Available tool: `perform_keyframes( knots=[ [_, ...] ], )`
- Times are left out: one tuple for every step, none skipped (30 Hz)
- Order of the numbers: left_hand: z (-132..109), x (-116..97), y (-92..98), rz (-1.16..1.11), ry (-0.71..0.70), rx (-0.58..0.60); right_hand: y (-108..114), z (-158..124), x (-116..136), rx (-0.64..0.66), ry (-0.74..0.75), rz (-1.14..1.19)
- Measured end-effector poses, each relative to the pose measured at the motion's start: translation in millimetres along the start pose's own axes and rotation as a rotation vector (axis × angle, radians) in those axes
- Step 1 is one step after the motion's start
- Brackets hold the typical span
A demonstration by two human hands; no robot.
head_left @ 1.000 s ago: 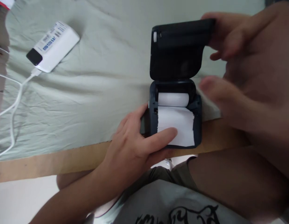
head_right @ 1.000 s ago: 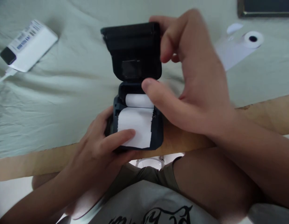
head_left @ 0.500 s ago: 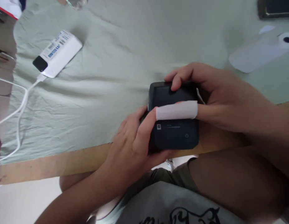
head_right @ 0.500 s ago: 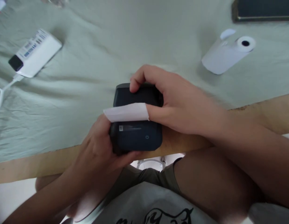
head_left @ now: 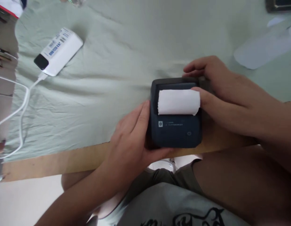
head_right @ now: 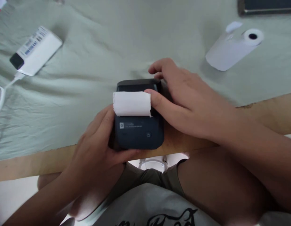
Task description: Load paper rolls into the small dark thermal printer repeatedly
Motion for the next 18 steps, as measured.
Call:
perform_keyframes(
  knots=[
    [0.6, 1.2, 2.1, -0.012, -0.002, -0.002, 0.2, -0.8, -2.4, 0.012, -0.025, -0.015],
    [1.1, 2.3, 3.9, -0.019, -0.006, -0.01, -0.1, -1.3, -3.7, 0.031, -0.032, -0.024],
    [1.6, 3.0, 5.4, -0.018, -0.01, -0.021, -0.9, -1.4, -3.8, 0.053, -0.022, -0.029],
    [2.0, 3.3, 6.1, -0.013, -0.015, -0.024, -1.7, -1.3, -3.2, 0.064, 0.001, -0.034],
    [2.4, 3.3, 6.6, -0.005, -0.019, -0.029, -2.2, -0.9, -2.1, 0.061, 0.028, -0.038],
    [2.9, 2.9, 6.8, 0.0, -0.024, -0.032, -2.8, -0.4, -1.1, 0.054, 0.053, -0.045],
    [3.2, 2.3, 6.9, 0.004, -0.027, -0.033, -3.3, 0.1, -0.5, 0.041, 0.072, -0.055],
    [3.5, 1.5, 7.0, 0.006, -0.032, -0.039, -3.9, 0.4, -0.2, 0.033, 0.086, -0.068],
    [3.4, 0.9, 7.0, 0.008, -0.036, -0.045, -4.3, 0.3, -0.4, 0.026, 0.098, -0.082],
    [3.2, 0.6, 6.9, 0.01, -0.037, -0.05, -4.4, -0.1, -0.9, 0.022, 0.106, -0.095],
    [2.6, 0.5, 6.4, 0.012, -0.037, -0.049, -4.3, -0.8, -1.6, 0.024, 0.113, -0.105],
    [2.0, 0.7, 5.6, 0.015, -0.04, -0.041, -3.8, -2.0, -2.3, 0.032, 0.117, -0.111],
    [1.2, 1.1, 4.6, 0.021, -0.04, -0.034, -2.9, -3.3, -2.5, 0.043, 0.122, -0.11],
    [0.5, 1.7, 3.3, 0.027, -0.038, -0.021, -1.3, -5.0, -1.8, 0.049, 0.133, -0.102],
    [-0.1, 2.4, 2.0, 0.033, -0.036, -0.01, 1.2, -6.7, 0.2, 0.039, 0.151, -0.093],
    [-0.6, 2.9, 1.1, 0.039, -0.038, -0.01, 4.7, -8.4, 3.7, 0.008, 0.173, -0.088],
    [-0.8, 3.3, 0.4, 0.047, -0.038, -0.018, 8.7, -9.7, 7.8, -0.035, 0.179, -0.09],
    [-0.8, 3.4, -0.2, 0.052, -0.042, -0.023, 13.4, -10.7, 12.8, -0.097, 0.177, -0.092]
  ],
)
Point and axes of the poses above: each hand's wrist, its own z-axis towards the middle knuckle, its own y-axis out of the back of the hand, x = y × z, the point moved 4 cm from there along z, towards the middle knuckle, and after that the axes turned 11 degrees about -y, right-handed, at the moved point
